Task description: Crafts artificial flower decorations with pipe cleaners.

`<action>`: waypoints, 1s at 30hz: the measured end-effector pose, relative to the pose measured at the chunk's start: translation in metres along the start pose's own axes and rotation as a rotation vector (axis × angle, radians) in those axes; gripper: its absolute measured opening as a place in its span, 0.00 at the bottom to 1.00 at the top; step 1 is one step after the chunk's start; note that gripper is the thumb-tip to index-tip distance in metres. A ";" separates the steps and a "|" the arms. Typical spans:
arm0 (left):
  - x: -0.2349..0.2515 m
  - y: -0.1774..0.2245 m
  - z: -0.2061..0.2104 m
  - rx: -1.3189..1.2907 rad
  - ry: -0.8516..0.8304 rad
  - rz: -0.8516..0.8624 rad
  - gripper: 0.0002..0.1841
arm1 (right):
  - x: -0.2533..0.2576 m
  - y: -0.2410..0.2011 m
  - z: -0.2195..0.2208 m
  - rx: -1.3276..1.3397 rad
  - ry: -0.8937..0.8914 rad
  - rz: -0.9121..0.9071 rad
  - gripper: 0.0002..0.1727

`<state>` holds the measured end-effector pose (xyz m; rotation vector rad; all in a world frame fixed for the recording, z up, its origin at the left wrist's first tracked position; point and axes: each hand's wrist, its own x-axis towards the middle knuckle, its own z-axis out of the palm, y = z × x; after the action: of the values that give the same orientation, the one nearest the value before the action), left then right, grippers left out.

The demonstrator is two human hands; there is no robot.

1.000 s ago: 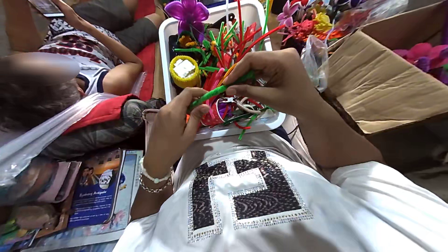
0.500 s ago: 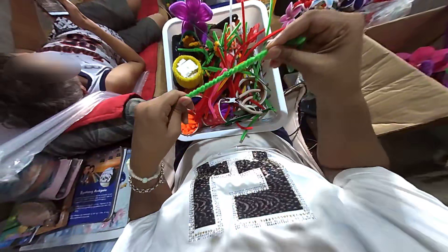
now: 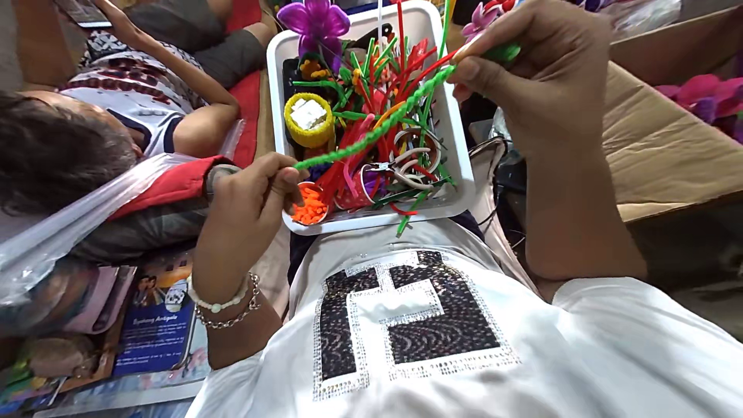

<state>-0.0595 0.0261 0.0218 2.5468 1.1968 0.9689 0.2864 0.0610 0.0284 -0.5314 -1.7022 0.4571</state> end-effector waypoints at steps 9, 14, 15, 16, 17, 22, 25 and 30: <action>0.008 0.026 0.033 -0.349 -0.099 0.106 0.19 | -0.005 -0.013 0.051 -0.001 -0.227 -0.064 0.08; 0.007 0.023 0.032 -0.252 -0.021 0.120 0.14 | -0.003 -0.016 0.047 0.020 -0.234 -0.041 0.10; 0.007 0.023 0.032 -0.255 -0.020 0.119 0.15 | -0.003 -0.016 0.045 0.022 -0.224 -0.039 0.10; 0.007 0.023 0.032 -0.268 -0.018 0.119 0.15 | -0.003 -0.016 0.044 0.024 -0.213 -0.041 0.10; 0.007 0.023 0.032 -0.291 -0.022 0.119 0.15 | -0.003 -0.016 0.043 0.029 -0.201 -0.044 0.10; 0.009 0.026 0.037 -0.404 -0.055 0.103 0.18 | -0.004 -0.017 0.046 0.064 -0.164 -0.027 0.07; 0.009 0.027 0.040 -0.352 -0.022 0.125 0.16 | -0.006 -0.016 0.052 0.069 -0.157 -0.057 0.06; 0.010 0.021 0.032 -0.312 0.028 0.140 0.16 | 0.000 -0.006 0.038 0.057 -0.029 -0.083 0.03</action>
<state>-0.0219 0.0230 0.0106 2.3967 0.8058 1.1263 0.2480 0.0554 0.0251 -0.4133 -1.7270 0.4542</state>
